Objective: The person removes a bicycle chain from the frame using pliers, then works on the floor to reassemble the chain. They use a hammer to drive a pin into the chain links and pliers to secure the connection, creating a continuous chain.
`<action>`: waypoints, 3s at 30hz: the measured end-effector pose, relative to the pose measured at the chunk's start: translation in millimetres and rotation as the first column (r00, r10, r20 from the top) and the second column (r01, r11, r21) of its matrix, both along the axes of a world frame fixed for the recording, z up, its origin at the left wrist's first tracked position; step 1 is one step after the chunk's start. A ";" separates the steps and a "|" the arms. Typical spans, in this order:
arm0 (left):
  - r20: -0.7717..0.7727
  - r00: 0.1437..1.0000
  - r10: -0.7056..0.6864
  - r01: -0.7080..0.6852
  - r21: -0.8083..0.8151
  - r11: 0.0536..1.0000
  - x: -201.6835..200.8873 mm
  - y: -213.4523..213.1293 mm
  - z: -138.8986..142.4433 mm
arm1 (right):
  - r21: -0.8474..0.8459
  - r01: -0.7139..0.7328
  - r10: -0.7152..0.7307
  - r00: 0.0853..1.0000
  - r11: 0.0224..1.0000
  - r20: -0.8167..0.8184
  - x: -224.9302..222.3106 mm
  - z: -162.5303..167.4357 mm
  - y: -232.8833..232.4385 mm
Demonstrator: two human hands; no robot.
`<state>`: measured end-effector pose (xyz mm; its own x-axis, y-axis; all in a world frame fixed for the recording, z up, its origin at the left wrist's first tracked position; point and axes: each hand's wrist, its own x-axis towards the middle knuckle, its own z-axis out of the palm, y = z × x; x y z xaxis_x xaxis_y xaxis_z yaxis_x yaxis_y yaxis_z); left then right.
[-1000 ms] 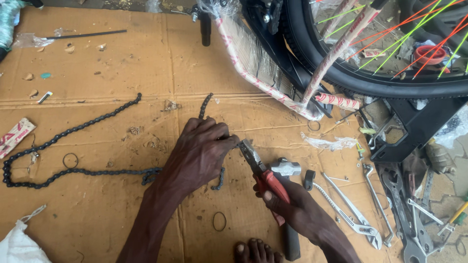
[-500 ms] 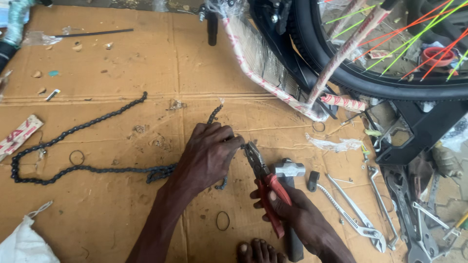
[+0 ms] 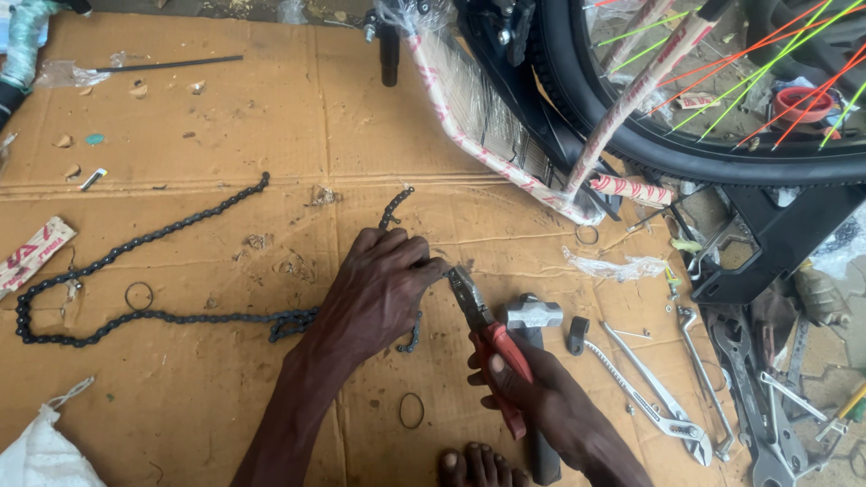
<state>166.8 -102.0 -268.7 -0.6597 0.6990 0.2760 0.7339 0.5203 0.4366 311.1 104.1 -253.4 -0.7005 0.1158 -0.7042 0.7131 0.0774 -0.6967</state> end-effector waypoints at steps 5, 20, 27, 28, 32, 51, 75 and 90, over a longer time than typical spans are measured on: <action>0.007 1.000 -0.005 0.005 -0.010 1.000 0.7 -0.2 0.4 | 0.068 -0.057 0.059 0.998 0.996 -0.030 3.2 -3.5 6.1; 0.050 0.999 0.013 -0.012 -0.016 1.000 1.6 3.4 -12.2 | 0.095 -0.129 0.130 0.991 0.987 -0.007 1.8 -8.8 8.0; 0.032 0.999 0.017 -0.018 0.039 0.999 1.8 3.8 -12.4 | 0.167 -0.101 0.096 0.995 0.981 0.042 -2.2 -3.0 0.4; 0.057 0.998 0.021 -0.024 0.046 0.999 1.7 4.1 -12.9 | 0.198 -0.112 0.098 0.992 0.974 0.077 -3.0 -1.6 -0.8; 0.074 0.997 0.029 -0.030 0.016 0.999 1.6 5.1 -16.5 | 0.171 -0.108 0.101 0.994 0.979 0.053 -5.0 2.6 -7.1; 0.118 0.968 0.220 -0.240 0.205 0.949 13.1 20.7 -41.6 | -0.289 0.294 -0.262 0.954 0.911 0.145 3.2 -12.1 -17.6; 0.256 0.928 0.270 -0.350 0.357 0.866 18.6 32.0 -46.6 | -0.659 0.341 -0.281 0.939 0.671 0.200 6.6 -7.7 -19.7; 0.889 0.445 -0.111 -0.670 0.413 0.618 -2.8 14.9 15.9 | -0.045 0.093 -0.100 0.974 0.995 -0.201 -11.5 2.9 -18.7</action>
